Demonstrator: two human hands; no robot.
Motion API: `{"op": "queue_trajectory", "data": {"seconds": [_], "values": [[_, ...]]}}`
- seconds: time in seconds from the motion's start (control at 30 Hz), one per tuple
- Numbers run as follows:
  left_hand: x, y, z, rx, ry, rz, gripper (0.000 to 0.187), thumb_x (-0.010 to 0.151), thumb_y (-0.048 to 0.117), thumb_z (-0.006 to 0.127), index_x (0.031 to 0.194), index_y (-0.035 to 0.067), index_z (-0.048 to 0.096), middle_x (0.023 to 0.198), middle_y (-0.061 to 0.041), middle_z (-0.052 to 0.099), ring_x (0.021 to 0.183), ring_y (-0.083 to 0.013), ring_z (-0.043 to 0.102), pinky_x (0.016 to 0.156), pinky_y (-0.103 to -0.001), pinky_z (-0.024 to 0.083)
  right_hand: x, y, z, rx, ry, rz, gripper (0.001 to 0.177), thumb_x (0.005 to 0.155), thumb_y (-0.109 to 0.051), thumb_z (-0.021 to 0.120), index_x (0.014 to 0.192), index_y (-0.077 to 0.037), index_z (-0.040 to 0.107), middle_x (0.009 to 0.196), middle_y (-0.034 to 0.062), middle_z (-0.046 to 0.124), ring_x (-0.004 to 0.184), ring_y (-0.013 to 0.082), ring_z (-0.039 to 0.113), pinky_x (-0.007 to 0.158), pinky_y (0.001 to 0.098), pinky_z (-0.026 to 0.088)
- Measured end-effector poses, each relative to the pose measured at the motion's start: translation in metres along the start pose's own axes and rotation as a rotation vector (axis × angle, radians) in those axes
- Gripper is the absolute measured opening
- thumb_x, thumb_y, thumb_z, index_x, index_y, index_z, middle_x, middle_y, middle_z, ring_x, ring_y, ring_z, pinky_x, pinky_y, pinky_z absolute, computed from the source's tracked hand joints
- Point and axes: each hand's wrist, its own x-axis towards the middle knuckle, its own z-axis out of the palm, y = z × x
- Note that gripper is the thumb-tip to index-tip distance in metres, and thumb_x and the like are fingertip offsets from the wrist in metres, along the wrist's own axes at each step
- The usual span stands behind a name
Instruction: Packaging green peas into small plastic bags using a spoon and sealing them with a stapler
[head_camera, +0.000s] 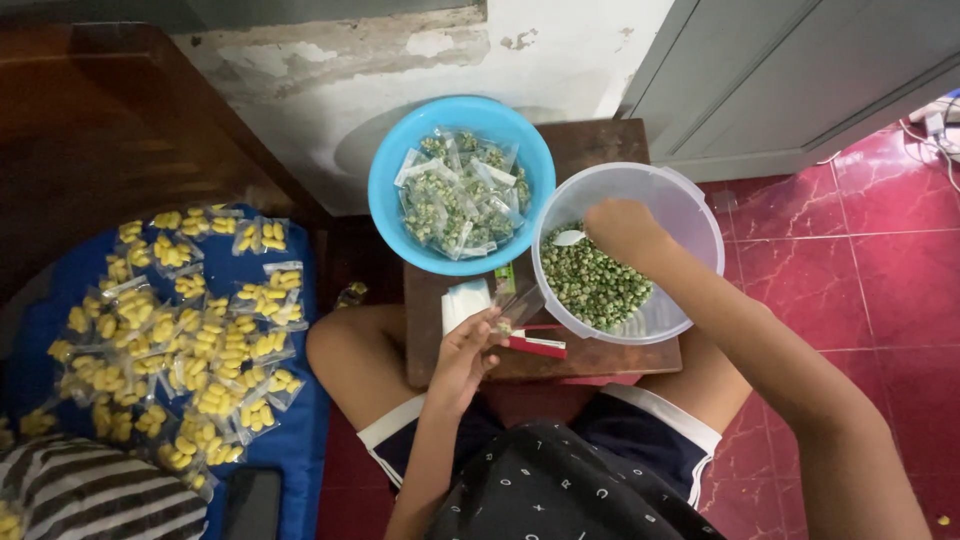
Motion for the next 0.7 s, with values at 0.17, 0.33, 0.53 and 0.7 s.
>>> {"op": "queue_trajectory", "data": {"seconds": [0.17,0.33,0.53,0.7], "values": [[-0.005,0.002,0.007,0.05,-0.02,-0.024,0.048,0.098,0.026,0.068,0.138,0.001,0.062,0.12,-0.021,0.072,0.092,-0.0241,0.075,0.063,-0.021,0.062,0.005,0.002,0.019,-0.153,0.037,-0.052,0.035,0.093,-0.004,0.065,0.058,-0.005,0.059,0.05,0.0087,0.056,0.045,0.0219,0.061,0.043,0.0382,0.054],[-0.006,-0.001,0.012,0.052,-0.048,-0.03,0.052,0.097,0.028,0.07,0.139,-0.001,0.06,0.121,-0.021,0.072,0.092,-0.0242,0.075,0.063,-0.022,0.064,-0.004,-0.002,0.01,-0.172,0.083,-0.057,0.031,0.094,-0.005,0.064,0.063,-0.004,0.065,0.054,0.0094,0.059,0.051,0.0219,0.065,0.048,0.0374,0.057],[-0.006,-0.004,0.004,0.031,-0.053,-0.036,0.05,0.098,0.026,0.068,0.139,0.0,0.06,0.12,-0.021,0.073,0.092,-0.0242,0.075,0.063,-0.02,0.063,-0.034,-0.017,-0.031,-0.076,0.145,-0.05,0.022,0.097,-0.008,0.064,0.079,0.001,0.074,0.069,0.0143,0.069,0.066,0.0281,0.073,0.06,0.0424,0.062],[-0.005,0.002,-0.006,0.062,-0.055,-0.037,0.05,0.096,0.029,0.07,0.138,0.003,0.062,0.123,-0.017,0.073,0.095,-0.0234,0.074,0.065,-0.02,0.062,-0.079,-0.029,-0.069,-0.001,0.138,0.018,0.019,0.102,-0.021,0.06,0.105,-0.014,0.077,0.09,0.0092,0.075,0.083,0.0317,0.076,0.071,0.0451,0.063]]}}
